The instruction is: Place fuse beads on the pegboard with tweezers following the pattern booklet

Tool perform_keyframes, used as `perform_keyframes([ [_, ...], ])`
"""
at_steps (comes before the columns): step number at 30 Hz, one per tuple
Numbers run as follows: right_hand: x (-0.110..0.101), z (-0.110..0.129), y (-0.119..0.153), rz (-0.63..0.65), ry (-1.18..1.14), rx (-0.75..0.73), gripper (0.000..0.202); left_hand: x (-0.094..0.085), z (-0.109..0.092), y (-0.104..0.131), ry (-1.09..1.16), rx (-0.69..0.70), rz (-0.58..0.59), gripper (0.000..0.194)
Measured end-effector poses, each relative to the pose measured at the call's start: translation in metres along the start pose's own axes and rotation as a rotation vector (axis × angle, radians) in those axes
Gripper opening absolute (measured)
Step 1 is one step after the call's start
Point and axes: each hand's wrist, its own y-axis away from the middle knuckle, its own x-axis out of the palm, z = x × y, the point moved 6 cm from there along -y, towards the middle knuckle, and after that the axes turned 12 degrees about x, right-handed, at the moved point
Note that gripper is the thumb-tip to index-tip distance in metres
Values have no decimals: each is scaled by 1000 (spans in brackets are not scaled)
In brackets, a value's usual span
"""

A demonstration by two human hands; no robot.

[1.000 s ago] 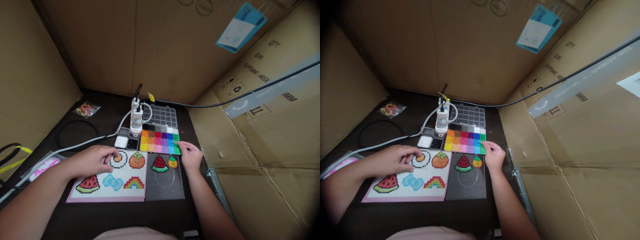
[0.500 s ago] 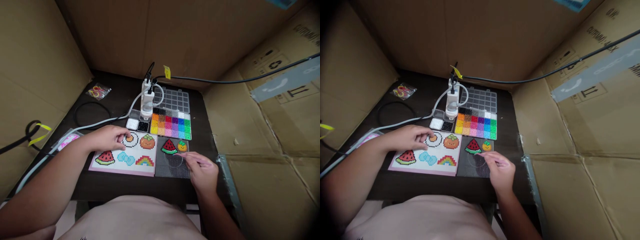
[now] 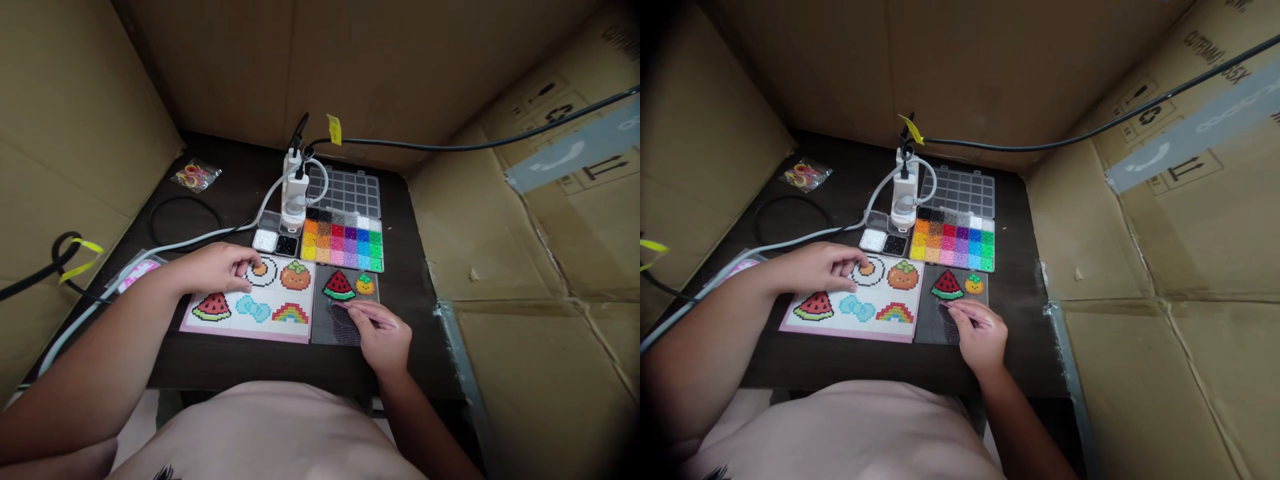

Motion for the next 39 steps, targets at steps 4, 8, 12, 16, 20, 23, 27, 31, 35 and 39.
perform_keyframes([
  [4, 1, 0, 0, 8, -5, -11, 7, -1, -1, 1, 14, -1, -14, 38],
  [8, 2, 2, -1, 6, -9, -18, 8, -1, -1, 1, 12, -2, -17, 38],
  [12, 3, 2, -1, 5, -6, -25, 8, -1, 0, 1, 18, -6, -12, 38],
  [16, 2, 3, 0, 6, 7, -33, 7, 0, 0, 0, 22, 4, -15, 38],
  [20, 2, 2, -1, 0, 10, -43, 7, 1, 1, -1, 16, 17, -12, 37],
  [23, 2, 3, -2, -6, 12, -41, 7, 1, 3, 0, 18, 31, -17, 36],
  [27, -2, 3, -2, -38, 15, 6, 9, 1, 3, 1, 15, 35, -22, 36],
  [31, -6, -4, -2, -50, 30, 117, 15, 0, -2, 3, 14, 74, -28, 35],
  [35, -8, -16, -3, -67, 39, 236, 23, 0, -1, 3, 25, 62, -35, 36],
  [39, -7, -20, -3, -78, 17, 305, 28, -1, -2, 2, 26, 58, -35, 35],
])
